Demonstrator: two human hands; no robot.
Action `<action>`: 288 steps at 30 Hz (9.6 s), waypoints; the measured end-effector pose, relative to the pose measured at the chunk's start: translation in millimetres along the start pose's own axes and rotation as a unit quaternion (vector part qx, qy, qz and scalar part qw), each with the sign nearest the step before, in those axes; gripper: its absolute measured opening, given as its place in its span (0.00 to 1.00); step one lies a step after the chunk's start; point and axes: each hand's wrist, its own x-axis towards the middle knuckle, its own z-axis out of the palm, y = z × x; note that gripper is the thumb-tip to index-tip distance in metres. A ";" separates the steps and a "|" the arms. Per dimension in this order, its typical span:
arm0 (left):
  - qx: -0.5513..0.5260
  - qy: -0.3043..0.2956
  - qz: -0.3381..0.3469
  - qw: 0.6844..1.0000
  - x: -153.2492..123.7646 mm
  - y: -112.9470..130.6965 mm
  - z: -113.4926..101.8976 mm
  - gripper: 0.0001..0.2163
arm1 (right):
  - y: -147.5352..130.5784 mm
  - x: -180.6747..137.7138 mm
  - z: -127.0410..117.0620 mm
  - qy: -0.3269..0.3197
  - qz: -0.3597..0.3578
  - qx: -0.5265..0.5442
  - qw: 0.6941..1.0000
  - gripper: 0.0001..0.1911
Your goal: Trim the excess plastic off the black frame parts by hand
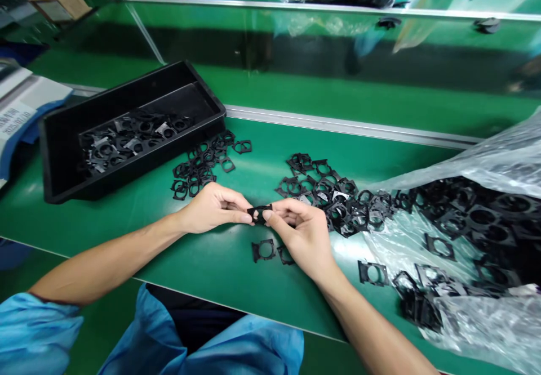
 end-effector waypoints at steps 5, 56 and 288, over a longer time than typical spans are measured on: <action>-0.058 -0.071 -0.059 0.994 3.5 4.8 -7.6 0.17 | -2.4 -1.3 1.9 -0.038 0.045 0.018 0.998 0.19; -0.003 0.084 0.061 0.995 1.0 -7.0 8.0 0.17 | 1.8 -1.4 0.3 -0.034 -0.084 -0.116 0.989 0.14; 0.510 0.085 0.439 0.735 -6.1 -26.1 0.6 0.11 | 20.1 -20.1 -7.0 -0.026 -0.214 -0.289 0.933 0.09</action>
